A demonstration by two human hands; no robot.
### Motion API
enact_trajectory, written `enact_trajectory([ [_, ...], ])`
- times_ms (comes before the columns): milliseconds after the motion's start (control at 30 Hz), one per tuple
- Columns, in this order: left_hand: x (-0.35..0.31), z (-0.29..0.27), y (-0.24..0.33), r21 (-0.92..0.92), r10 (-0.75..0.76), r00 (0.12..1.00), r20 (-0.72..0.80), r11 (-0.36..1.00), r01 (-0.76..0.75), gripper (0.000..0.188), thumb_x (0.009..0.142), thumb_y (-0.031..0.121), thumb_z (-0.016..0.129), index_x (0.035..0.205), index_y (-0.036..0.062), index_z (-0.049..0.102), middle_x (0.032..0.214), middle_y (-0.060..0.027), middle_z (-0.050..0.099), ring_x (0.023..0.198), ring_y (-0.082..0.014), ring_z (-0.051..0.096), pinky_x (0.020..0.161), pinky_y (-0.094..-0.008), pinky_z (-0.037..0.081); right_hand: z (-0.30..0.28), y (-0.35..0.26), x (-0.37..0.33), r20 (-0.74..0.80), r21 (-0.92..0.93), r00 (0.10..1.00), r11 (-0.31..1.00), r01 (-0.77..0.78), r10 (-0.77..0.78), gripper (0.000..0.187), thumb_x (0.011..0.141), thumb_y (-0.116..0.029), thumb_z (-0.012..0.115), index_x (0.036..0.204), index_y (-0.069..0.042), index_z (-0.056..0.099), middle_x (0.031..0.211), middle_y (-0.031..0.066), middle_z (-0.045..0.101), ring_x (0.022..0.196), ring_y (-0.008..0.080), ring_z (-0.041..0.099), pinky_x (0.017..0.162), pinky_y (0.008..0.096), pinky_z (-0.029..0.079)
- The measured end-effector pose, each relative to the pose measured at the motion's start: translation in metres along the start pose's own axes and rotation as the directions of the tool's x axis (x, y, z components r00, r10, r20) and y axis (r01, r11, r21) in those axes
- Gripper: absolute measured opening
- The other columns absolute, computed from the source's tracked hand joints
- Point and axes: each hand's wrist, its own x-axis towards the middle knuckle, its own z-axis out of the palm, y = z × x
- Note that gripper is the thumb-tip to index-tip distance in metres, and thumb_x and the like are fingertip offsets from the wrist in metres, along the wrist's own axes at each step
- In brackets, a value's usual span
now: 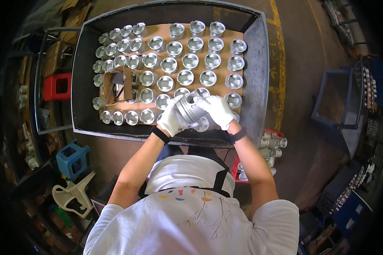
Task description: Inspecting and moving metal pistons between containers in a warehouse environment.
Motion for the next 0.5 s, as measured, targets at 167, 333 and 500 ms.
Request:
enact_trajectory([
  [167,0.010,-0.014,-0.001,0.167,0.112,0.989,-0.095,0.981,-0.095,0.047,0.094,0.036,0.062,0.131,0.0093,0.051,0.127,-0.0126,0.060,0.113,-0.0293,0.062,0.092,-0.0504,0.053,0.008,-0.003,0.009,0.013,0.229,0.926,0.901,-0.369,0.377,0.033,0.095,-0.031,0.060,0.104,-0.001,0.071,0.086,0.0199,0.069,0.072,0.0235,0.066,0.067,0.0356,0.049],
  [333,0.007,-0.019,0.000,0.414,0.137,0.983,-0.119,0.907,-0.076,0.047,0.094,0.036,0.061,0.131,0.0081,0.053,0.122,-0.0116,0.063,0.108,-0.0293,0.064,0.087,-0.0523,0.054,0.018,0.005,0.017,0.057,0.285,0.873,0.830,-0.479,0.484,0.034,0.100,-0.031,0.052,0.110,-0.003,0.070,0.084,0.0089,0.069,0.075,0.0160,0.062,0.069,0.0335,0.048],
  [500,-0.005,-0.006,0.003,0.547,0.058,0.991,-0.124,0.837,0.019,0.048,0.095,0.041,0.057,0.131,0.0100,0.054,0.119,-0.0099,0.065,0.100,-0.0282,0.067,0.071,-0.0490,0.056,0.018,0.030,0.015,0.160,0.380,0.807,0.719,-0.582,0.569,0.035,0.101,-0.025,0.049,0.126,-0.005,0.063,0.097,0.0112,0.070,0.083,0.0199,0.065,0.076,0.0344,0.050],
])
